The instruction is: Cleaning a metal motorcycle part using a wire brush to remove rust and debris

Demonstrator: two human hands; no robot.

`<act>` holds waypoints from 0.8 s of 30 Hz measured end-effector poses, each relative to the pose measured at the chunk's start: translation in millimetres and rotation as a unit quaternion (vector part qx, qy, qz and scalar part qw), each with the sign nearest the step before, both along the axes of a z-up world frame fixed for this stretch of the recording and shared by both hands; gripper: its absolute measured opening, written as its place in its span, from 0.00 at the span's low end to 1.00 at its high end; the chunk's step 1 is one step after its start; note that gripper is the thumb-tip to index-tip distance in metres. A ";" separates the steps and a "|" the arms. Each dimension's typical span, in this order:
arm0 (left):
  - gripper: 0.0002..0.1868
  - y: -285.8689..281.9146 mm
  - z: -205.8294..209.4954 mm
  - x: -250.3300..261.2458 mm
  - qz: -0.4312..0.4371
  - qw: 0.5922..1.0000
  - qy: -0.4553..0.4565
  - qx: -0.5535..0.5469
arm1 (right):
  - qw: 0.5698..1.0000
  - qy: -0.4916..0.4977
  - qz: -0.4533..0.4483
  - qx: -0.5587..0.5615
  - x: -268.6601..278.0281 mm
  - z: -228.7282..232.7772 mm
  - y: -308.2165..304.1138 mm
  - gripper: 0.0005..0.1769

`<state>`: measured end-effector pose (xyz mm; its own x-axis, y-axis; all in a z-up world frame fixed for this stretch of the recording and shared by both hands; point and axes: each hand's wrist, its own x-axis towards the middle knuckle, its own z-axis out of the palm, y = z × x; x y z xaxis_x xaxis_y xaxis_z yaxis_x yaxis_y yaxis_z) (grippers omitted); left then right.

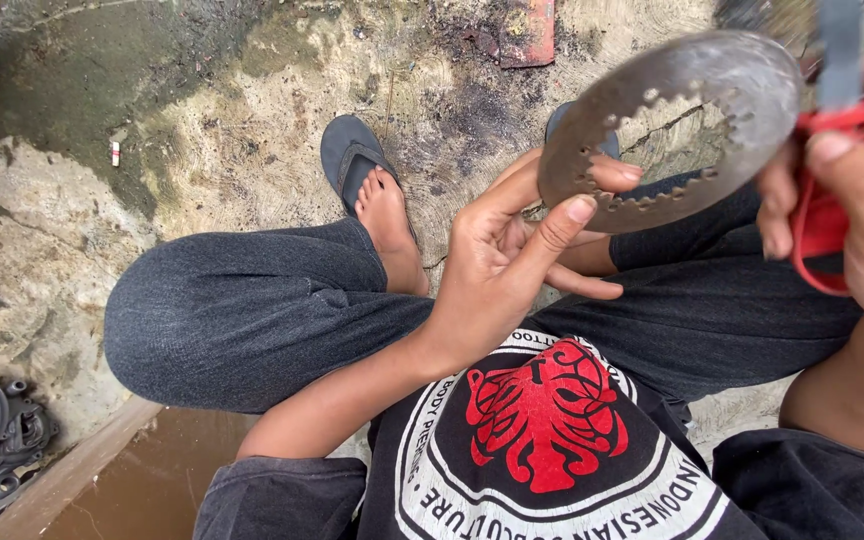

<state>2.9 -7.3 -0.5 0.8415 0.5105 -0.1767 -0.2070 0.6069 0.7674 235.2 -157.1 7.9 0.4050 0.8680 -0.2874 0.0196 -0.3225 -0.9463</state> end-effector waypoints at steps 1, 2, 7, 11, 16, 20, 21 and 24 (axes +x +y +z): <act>0.15 0.9 -1.3 0.7 0.016 1.000 0.004 -0.013 | 0.996 -0.071 -0.042 -0.029 4.2 -8.2 -5.3 0.09; 0.15 1.8 -2.4 1.4 0.032 0.999 0.007 -0.026 | 0.985 -0.141 -0.085 -0.059 8.3 -16.2 -10.5 0.22; 0.16 12.3 -4.4 4.6 0.069 0.997 0.038 -0.006 | 0.986 -0.158 -0.059 -0.017 -10.9 9.7 0.9 0.11; 0.18 16.5 -7.1 6.4 0.069 0.996 0.054 0.025 | 0.973 -0.205 0.092 -0.047 -29.6 46.2 22.8 0.19; 0.17 16.0 -14.0 8.8 0.063 0.996 0.060 0.037 | 0.956 -0.272 0.095 -0.050 -34.2 52.0 35.0 0.30; 0.18 16.0 -17.7 9.4 0.066 0.995 0.067 0.026 | 0.917 -0.368 0.146 -0.054 -26.9 43.6 30.5 0.32; 0.18 14.8 -23.8 10.0 0.069 0.995 0.061 0.031 | 0.914 -0.375 0.145 -0.049 -26.6 45.1 32.1 0.32; 0.21 13.8 -36.6 12.3 0.096 0.993 0.062 0.013 | 0.900 -0.372 0.226 0.030 -26.3 47.8 35.4 0.28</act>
<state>15.2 6.4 -37.1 0.7011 0.6648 -0.2579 -0.2188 0.5448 0.8095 209.0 -121.7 55.7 0.0669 0.9973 -0.0290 0.7716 -0.0701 -0.6322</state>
